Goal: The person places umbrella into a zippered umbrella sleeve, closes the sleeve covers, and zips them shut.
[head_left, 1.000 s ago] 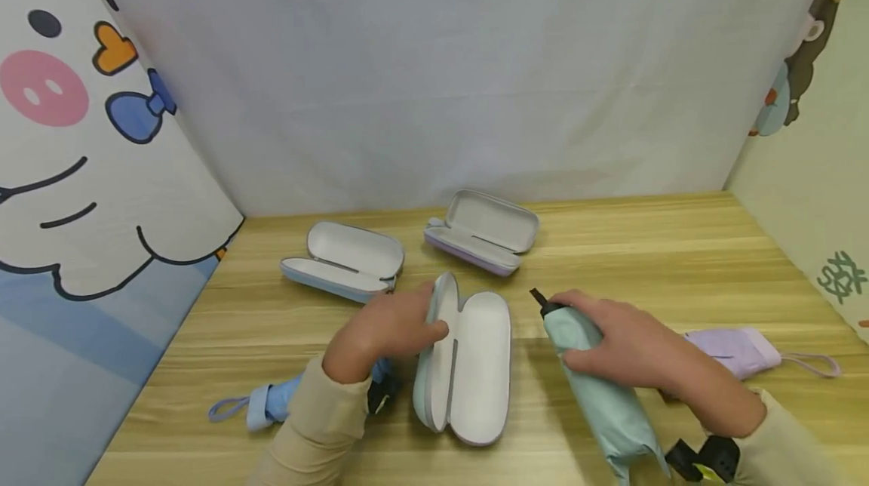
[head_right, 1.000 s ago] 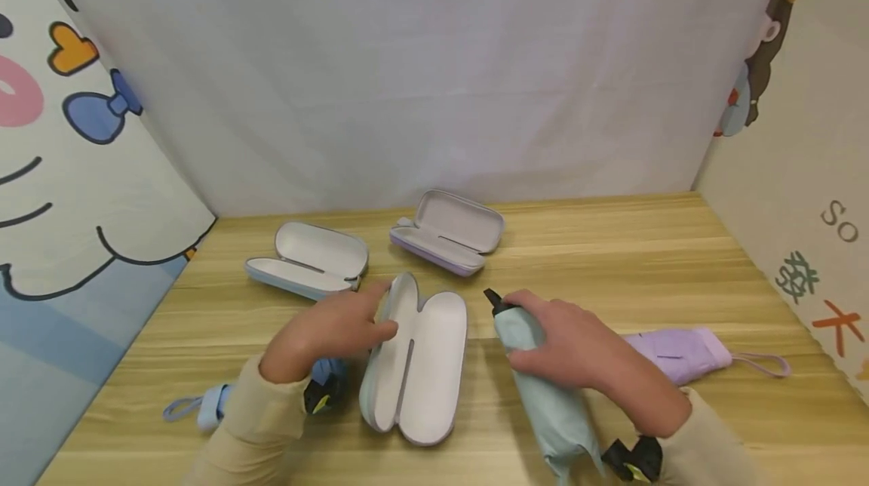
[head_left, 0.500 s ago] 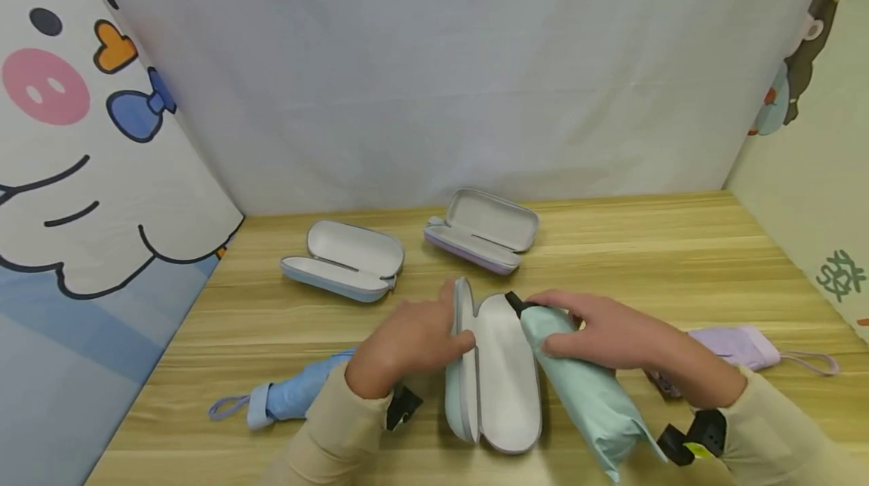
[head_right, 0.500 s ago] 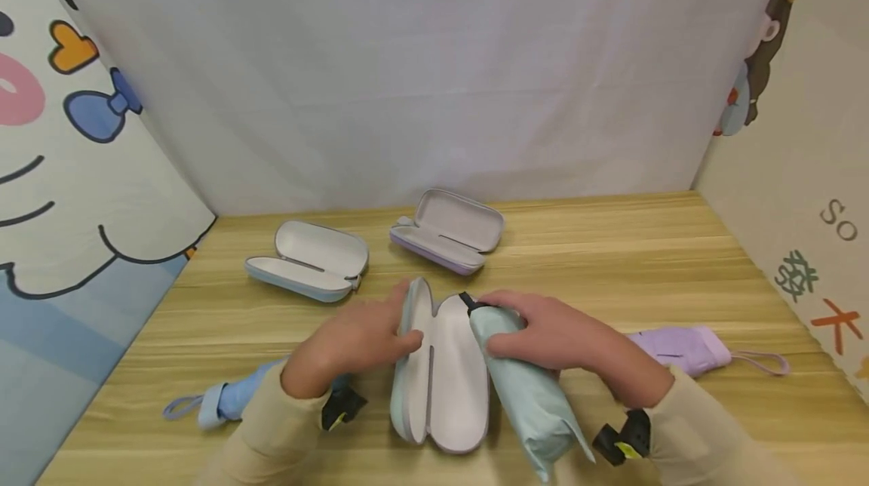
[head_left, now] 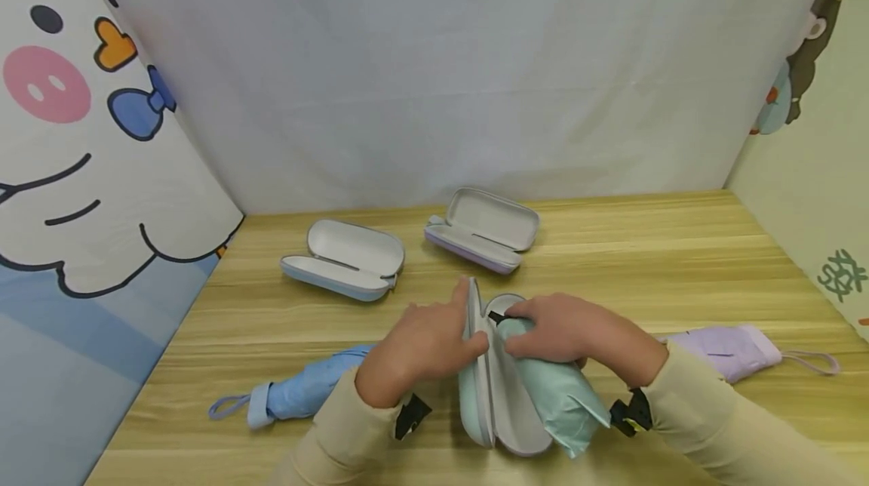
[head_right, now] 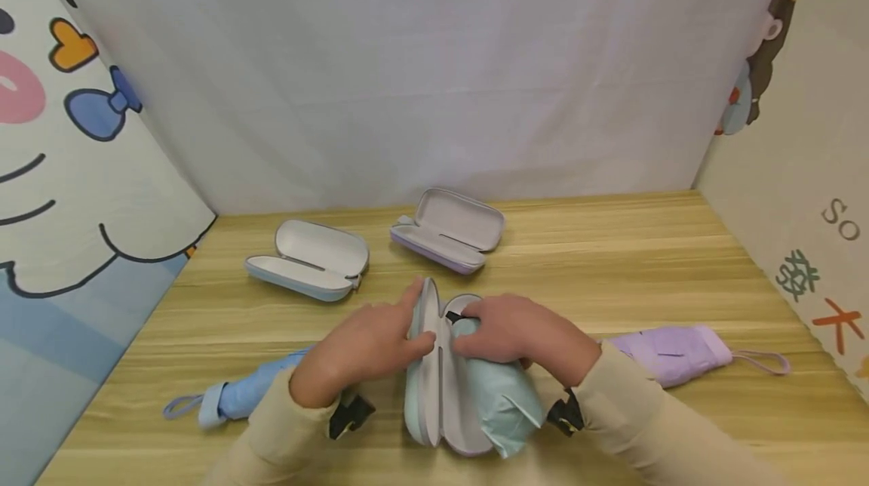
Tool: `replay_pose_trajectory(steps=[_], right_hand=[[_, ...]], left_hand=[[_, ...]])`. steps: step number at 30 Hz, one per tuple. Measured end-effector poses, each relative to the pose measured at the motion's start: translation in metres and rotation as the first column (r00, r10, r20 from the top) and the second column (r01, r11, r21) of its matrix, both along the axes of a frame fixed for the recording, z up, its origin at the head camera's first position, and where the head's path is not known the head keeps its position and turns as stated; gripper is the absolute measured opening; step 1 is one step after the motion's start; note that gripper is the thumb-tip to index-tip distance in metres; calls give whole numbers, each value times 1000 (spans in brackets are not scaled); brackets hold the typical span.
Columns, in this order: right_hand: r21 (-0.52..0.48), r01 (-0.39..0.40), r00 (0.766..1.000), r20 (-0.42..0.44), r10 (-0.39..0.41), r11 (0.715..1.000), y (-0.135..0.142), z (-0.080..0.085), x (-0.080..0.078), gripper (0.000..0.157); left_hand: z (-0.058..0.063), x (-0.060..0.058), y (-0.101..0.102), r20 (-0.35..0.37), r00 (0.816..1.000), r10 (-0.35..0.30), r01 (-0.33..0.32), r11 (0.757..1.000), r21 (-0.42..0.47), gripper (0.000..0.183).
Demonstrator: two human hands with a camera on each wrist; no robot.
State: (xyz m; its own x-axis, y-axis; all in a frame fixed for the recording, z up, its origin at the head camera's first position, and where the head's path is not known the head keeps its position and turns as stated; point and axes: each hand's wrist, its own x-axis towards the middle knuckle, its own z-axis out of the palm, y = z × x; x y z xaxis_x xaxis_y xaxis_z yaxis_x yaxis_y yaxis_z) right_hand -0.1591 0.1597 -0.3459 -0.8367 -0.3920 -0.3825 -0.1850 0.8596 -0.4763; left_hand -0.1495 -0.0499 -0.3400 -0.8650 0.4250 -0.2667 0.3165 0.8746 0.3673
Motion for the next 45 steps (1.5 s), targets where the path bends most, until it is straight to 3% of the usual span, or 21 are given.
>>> replay_pose_trajectory(steps=[5, 9, 14, 19, 30, 39, 45], right_hand=[[37, 30, 998, -51, -28, 999, -12, -7, -4, 66], [68, 28, 990, -139, -18, 997, -20, -15, -5, 66], [118, 48, 968, -251, -17, 992, -27, -24, -1, 67], [103, 95, 941, -334, -56, 990, -29, -31, 6, 63], [66, 173, 891, -435, -127, 983, -26, -43, 16, 72], [45, 179, 898, -416, -144, 983, -19, -42, 14, 68], [48, 120, 934, -345, -96, 992, -10, -31, 18, 86]], left_hand=[[1, 3, 2, -11, 1000, -10, 10, 1000, 4, 81], [2, 5, 3, -21, 1000, -22, 22, 1000, 6, 82], [2, 7, 3, -24, 999, -26, 26, 999, 18, 83], [2, 8, 5, -30, 999, -23, 23, 1000, 21, 84], [4, 8, 5, -23, 999, -28, 28, 1000, 2, 82], [6, 6, 1, -46, 998, -48, 48, 999, 3, 80], [6, 5, 1, -14, 999, -39, 39, 999, 21, 81]])
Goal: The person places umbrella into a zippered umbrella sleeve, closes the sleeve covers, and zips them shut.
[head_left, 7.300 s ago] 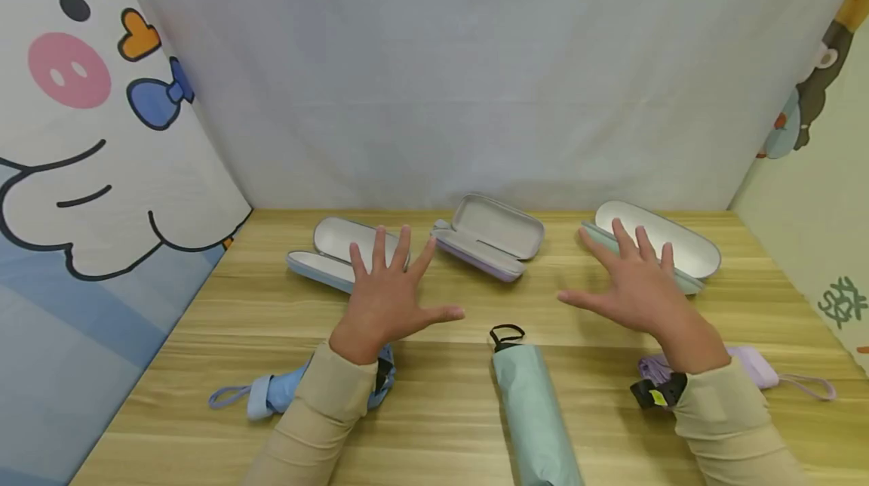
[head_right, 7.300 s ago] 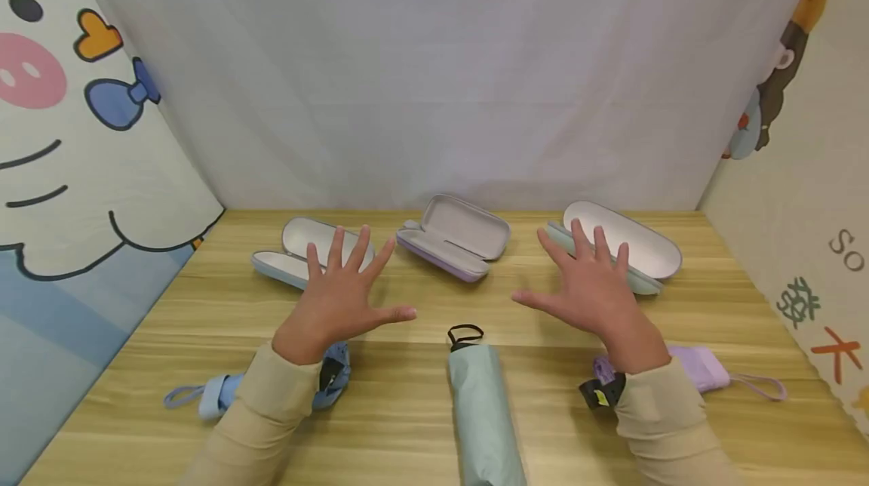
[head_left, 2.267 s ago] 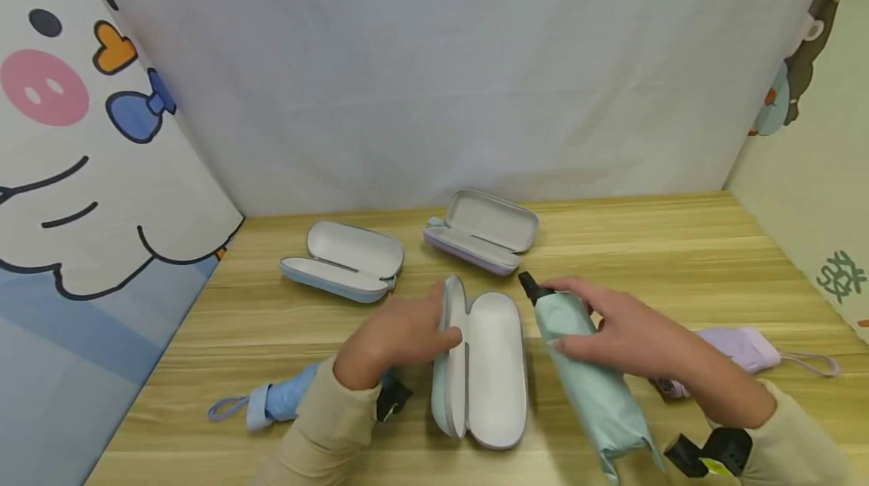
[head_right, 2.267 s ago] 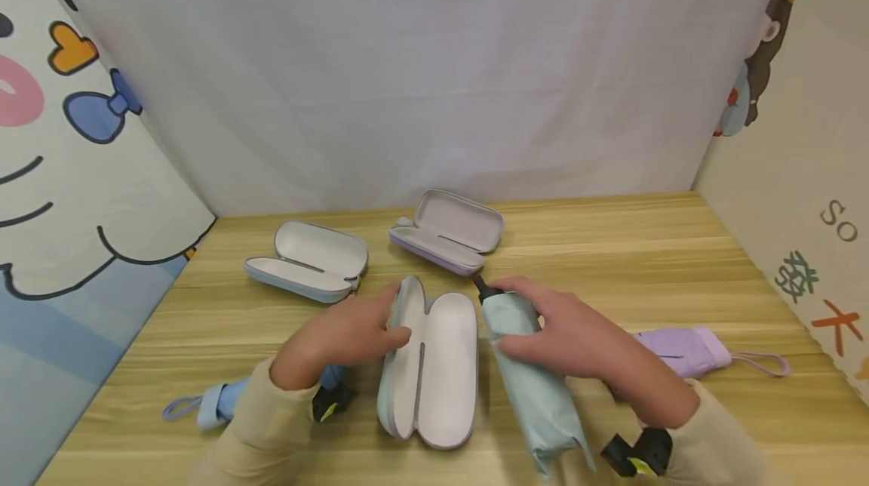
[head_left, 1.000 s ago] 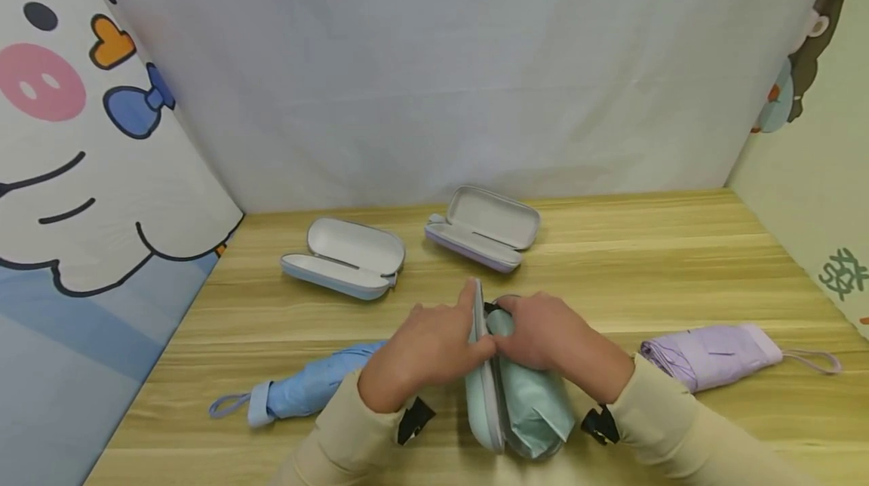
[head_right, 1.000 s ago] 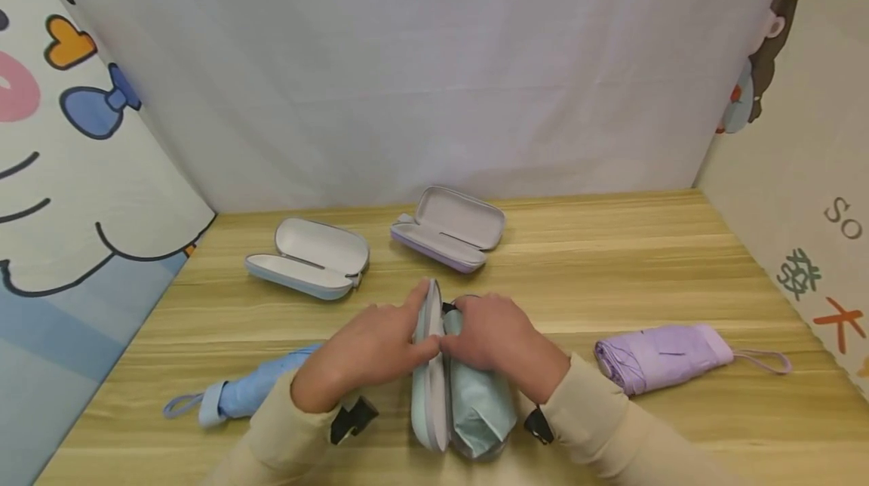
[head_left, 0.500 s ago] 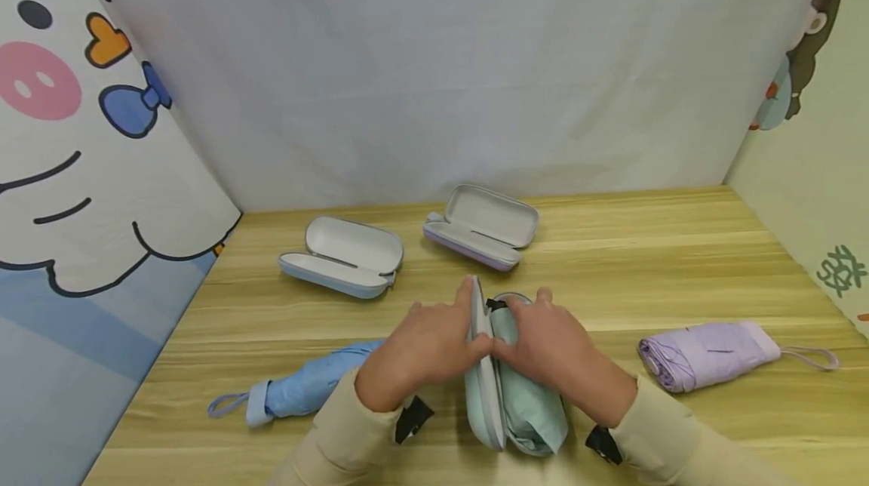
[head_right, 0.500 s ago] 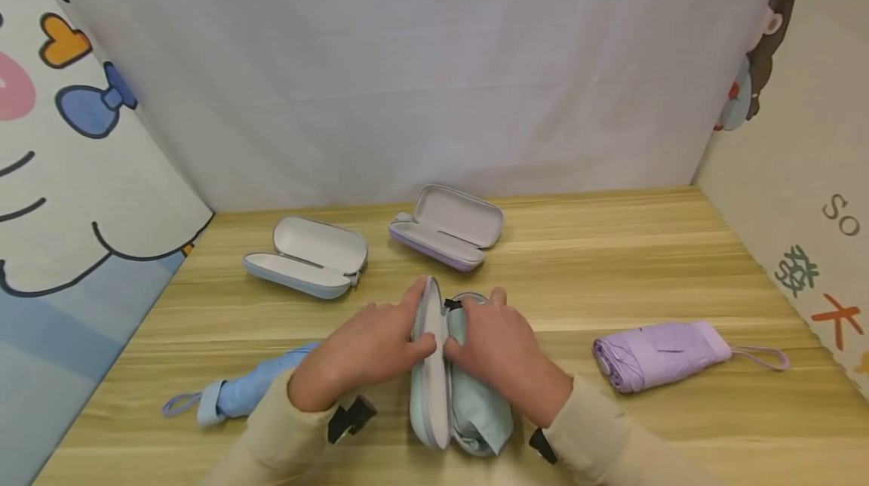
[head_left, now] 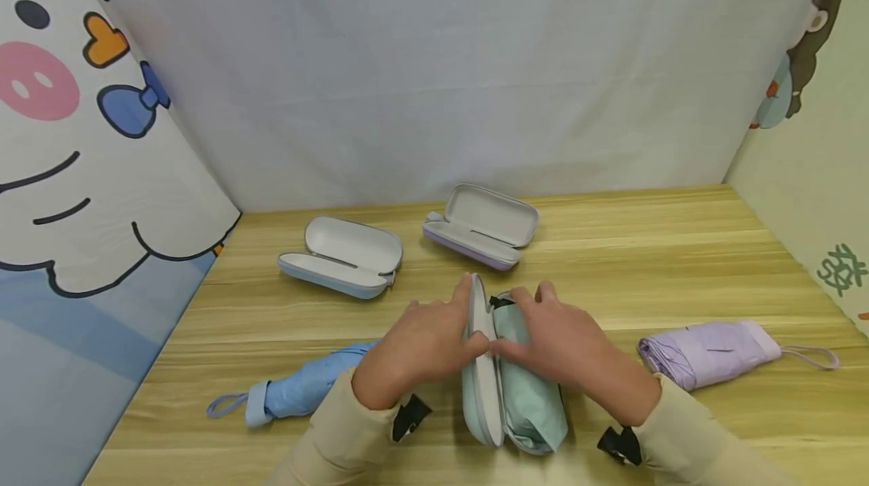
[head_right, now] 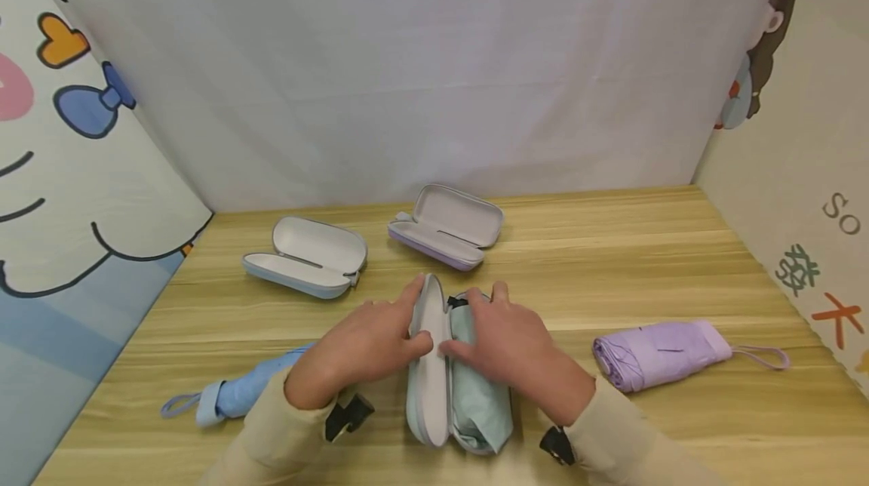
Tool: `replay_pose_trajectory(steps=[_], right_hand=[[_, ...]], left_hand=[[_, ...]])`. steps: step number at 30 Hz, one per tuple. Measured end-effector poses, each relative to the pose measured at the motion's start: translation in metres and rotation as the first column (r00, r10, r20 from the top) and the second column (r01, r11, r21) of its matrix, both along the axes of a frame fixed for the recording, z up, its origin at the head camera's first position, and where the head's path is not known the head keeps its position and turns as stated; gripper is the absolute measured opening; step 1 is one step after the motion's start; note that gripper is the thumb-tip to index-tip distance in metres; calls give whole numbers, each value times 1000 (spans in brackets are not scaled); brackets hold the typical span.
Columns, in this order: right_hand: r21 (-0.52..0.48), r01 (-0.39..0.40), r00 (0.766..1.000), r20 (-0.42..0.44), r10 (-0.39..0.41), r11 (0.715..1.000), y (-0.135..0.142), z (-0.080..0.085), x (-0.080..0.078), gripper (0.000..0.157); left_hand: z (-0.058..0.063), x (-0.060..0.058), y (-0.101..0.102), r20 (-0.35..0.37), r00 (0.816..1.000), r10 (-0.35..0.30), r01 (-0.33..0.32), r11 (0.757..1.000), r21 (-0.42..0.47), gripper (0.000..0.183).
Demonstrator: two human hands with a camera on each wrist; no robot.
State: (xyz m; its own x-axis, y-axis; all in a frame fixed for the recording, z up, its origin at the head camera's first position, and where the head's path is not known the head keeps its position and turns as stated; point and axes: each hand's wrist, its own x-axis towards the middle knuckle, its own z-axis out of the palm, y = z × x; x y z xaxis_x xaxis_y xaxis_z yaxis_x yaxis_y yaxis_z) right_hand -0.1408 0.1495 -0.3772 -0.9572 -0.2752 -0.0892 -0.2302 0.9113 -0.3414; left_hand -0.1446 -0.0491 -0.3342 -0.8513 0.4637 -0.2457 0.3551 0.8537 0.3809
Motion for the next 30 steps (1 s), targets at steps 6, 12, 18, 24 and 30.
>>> replay_pose_trajectory(steps=[6, 12, 18, 24, 30], right_hand=[[-87, -163, 977, 126, 173, 983, 19, 19, 17, 113], [-53, -233, 953, 188, 239, 971, 26, 19, 31, 128], [-40, -246, 957, 151, 249, 969, 23, 7, 31, 124], [-71, -281, 949, 128, 288, 957, 26, 9, 25, 123], [-123, -297, 955, -43, 294, 947, 25, 11, -6, 84]], left_hand=[[0, 0, 1, -6, 1000, 3, -3, 1000, -3, 81], [0, -1, 0, -7, 1000, -7, 7, 1000, -8, 81], [1, -1, -2, 1, 1000, -31, 31, 999, -22, 78], [0, -1, -2, -2, 999, -49, 49, 998, -27, 78], [-2, -1, -2, -9, 999, -31, 31, 999, -18, 79]])
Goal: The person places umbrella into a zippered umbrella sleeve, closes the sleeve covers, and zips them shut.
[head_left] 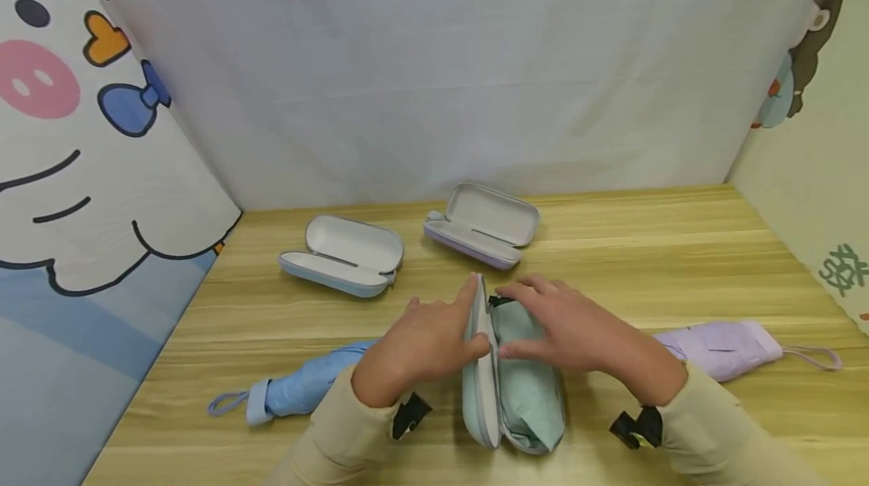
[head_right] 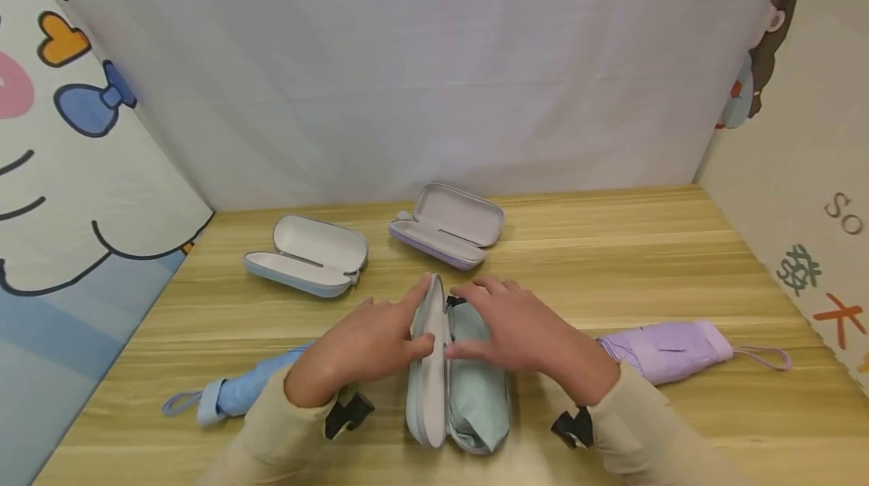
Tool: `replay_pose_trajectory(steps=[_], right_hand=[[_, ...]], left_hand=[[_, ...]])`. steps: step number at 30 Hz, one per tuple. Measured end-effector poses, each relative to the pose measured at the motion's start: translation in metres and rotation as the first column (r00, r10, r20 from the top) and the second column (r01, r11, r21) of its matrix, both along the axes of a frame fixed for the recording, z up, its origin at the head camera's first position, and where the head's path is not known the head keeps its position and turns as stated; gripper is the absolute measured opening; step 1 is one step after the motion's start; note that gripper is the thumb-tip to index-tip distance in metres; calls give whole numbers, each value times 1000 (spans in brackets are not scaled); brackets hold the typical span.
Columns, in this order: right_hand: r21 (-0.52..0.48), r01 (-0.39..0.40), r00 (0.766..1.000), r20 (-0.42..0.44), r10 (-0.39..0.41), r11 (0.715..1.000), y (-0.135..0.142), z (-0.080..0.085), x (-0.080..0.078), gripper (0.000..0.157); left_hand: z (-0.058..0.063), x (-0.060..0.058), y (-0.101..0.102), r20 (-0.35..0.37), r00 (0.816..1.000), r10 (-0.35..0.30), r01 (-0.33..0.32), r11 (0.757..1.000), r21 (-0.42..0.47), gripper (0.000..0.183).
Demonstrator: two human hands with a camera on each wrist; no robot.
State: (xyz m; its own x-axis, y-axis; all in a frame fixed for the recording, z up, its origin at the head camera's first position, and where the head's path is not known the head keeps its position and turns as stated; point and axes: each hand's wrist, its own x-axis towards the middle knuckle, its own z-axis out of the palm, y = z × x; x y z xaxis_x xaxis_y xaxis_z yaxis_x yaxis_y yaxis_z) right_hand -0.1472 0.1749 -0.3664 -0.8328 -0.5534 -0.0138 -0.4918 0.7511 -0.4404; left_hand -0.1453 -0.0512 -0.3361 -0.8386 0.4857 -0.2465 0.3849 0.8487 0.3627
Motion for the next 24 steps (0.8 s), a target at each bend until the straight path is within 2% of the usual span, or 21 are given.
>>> replay_pose_trajectory(steps=[2, 5, 8, 11, 18, 21, 24], right_hand=[[-4, -17, 997, -69, 16, 1000, -5, -5, -12, 67], [15, -46, 989, -137, 48, 999, -11, -15, -23, 49], [16, -52, 983, -173, 54, 999, -13, -22, -30, 41], [7, -43, 981, -191, 43, 999, -11, -26, -32, 40], [-6, -27, 989, -143, 25, 1000, -7, -30, -34, 41], [-75, 12, 995, -95, -19, 997, -11, -34, -39, 31], [-167, 79, 995, -42, -88, 983, -18, -37, -46, 15]], left_hand=[[0, 0, -1, -5, 1000, 7, -7, 1000, 4, 79], [0, 1, -1, -12, 1000, 9, -9, 1000, -2, 79], [0, 0, -1, -9, 1000, 8, -8, 1000, -16, 78], [1, 0, 1, -1, 1000, 9, -9, 1000, -27, 78], [2, -1, 3, -3, 1000, 7, -7, 1000, -24, 79], [1, -1, 3, -9, 1000, 8, -8, 1000, -11, 80], [1, 0, 3, 3, 1000, 14, -14, 1000, 12, 82]])
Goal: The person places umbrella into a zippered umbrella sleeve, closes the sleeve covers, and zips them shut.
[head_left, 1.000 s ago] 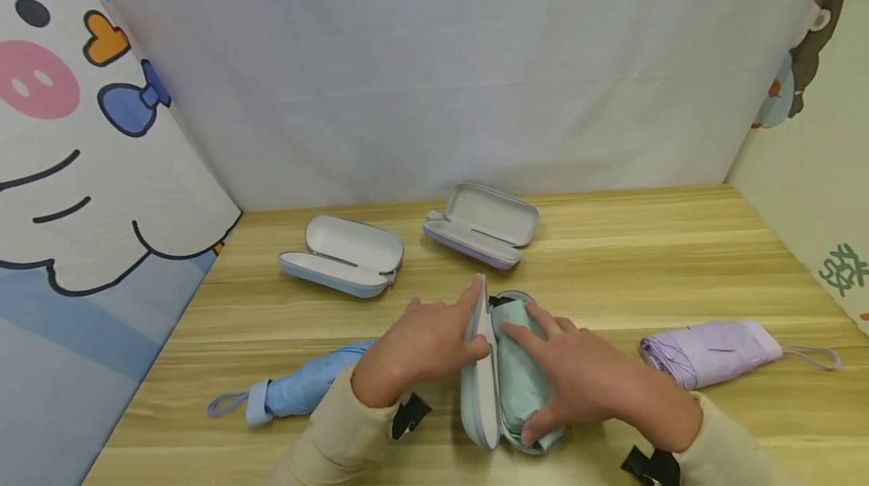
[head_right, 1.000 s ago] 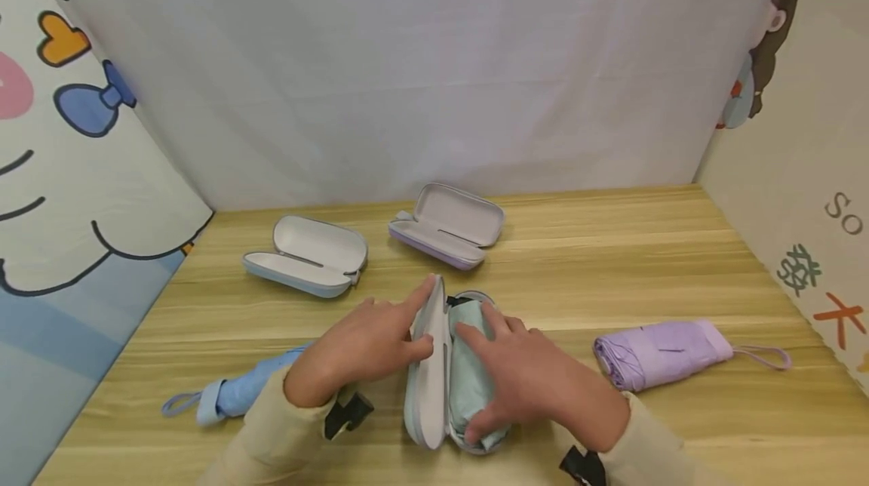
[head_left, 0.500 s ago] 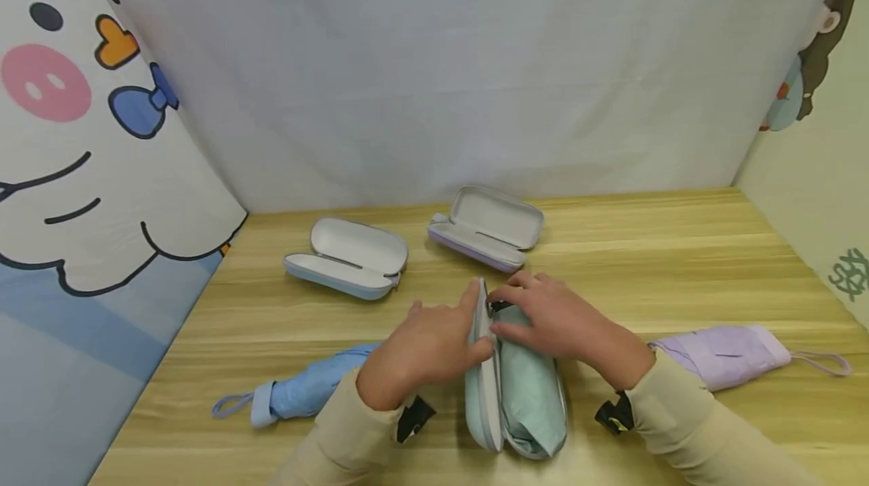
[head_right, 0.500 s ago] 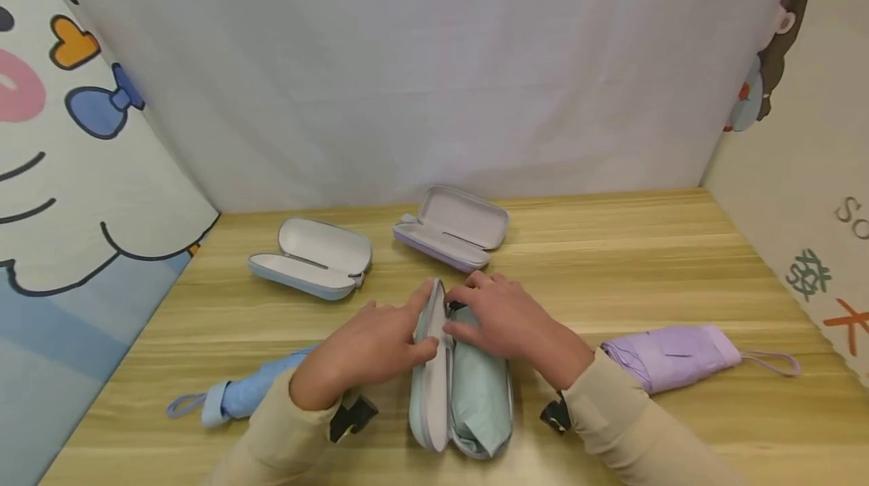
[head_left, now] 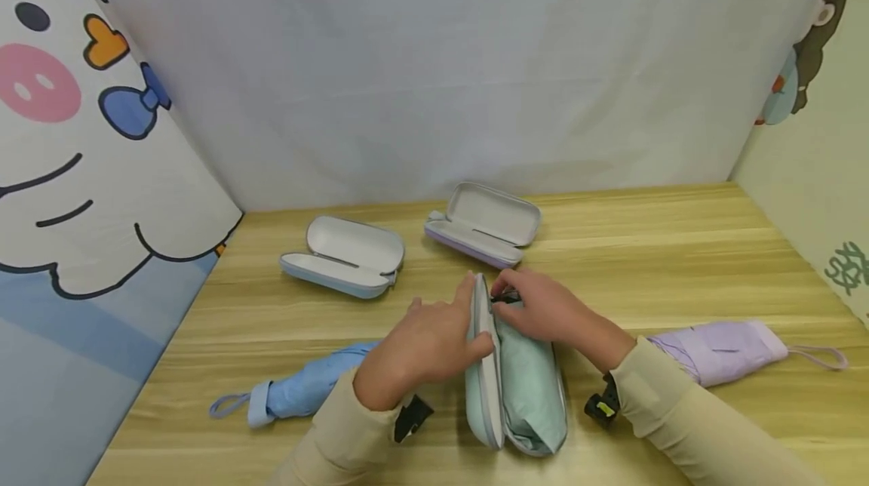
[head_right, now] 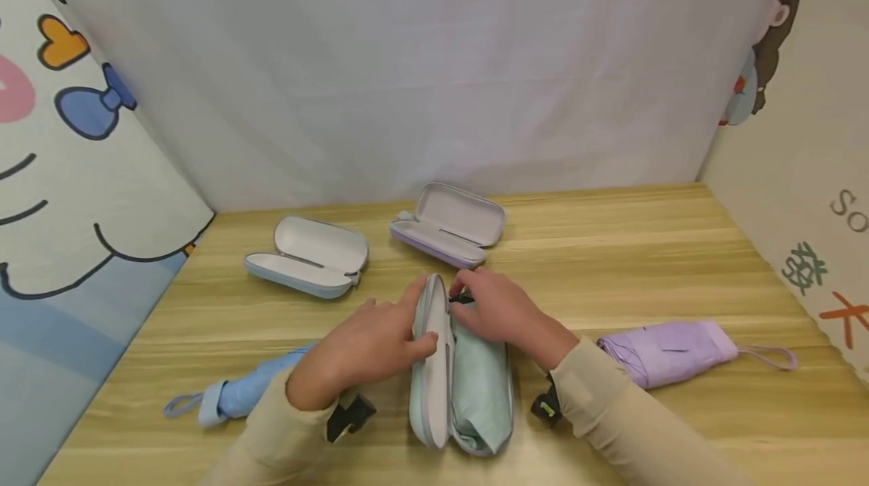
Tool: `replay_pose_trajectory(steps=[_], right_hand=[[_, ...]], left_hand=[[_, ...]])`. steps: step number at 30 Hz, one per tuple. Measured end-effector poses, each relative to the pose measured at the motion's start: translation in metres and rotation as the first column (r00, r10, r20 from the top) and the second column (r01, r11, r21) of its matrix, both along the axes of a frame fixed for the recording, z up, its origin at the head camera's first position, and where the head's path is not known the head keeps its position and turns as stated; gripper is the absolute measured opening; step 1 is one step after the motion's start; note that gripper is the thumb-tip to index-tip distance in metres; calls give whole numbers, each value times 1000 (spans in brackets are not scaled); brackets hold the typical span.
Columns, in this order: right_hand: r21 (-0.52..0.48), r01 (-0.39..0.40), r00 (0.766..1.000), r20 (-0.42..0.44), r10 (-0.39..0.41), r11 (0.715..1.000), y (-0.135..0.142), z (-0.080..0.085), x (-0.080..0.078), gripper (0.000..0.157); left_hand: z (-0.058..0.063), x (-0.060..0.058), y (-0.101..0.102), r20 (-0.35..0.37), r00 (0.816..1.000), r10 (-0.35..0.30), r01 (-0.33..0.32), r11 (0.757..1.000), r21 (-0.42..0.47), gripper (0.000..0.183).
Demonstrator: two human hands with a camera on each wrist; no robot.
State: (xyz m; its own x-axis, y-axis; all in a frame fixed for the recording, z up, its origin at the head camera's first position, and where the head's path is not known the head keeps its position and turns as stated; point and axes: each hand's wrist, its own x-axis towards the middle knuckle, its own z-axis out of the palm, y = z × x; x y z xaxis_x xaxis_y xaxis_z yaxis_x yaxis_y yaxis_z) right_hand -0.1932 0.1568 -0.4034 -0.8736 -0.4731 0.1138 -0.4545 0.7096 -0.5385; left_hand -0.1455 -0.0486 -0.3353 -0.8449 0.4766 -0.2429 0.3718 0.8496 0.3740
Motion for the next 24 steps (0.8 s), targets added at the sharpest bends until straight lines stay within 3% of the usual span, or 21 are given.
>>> replay_pose_trajectory(steps=[3, 7, 14, 20, 24], right_hand=[[-47, 65, 998, 25, -64, 997, -7, -1, -7, 2], [-58, 125, 991, 52, -122, 990, -10, 2, -11, 8], [-142, 208, 965, 189, -180, 968, 4, 2, -12, 9], [-193, 203, 961, 227, -158, 960, 23, -4, -12, 12], [-240, 135, 973, 216, -82, 961, 27, -7, -13, 5]], left_hand=[[0, 1, -1, 14, 1000, 6, -7, 1000, 25, 83], [-1, 1, -2, 6, 1000, 5, -6, 999, 32, 82], [1, 0, -2, 8, 1000, 6, -6, 1000, 21, 80], [0, -1, 0, 19, 1000, 16, -16, 1000, 9, 80], [0, -2, 0, 18, 1000, 24, -24, 1000, 8, 81]])
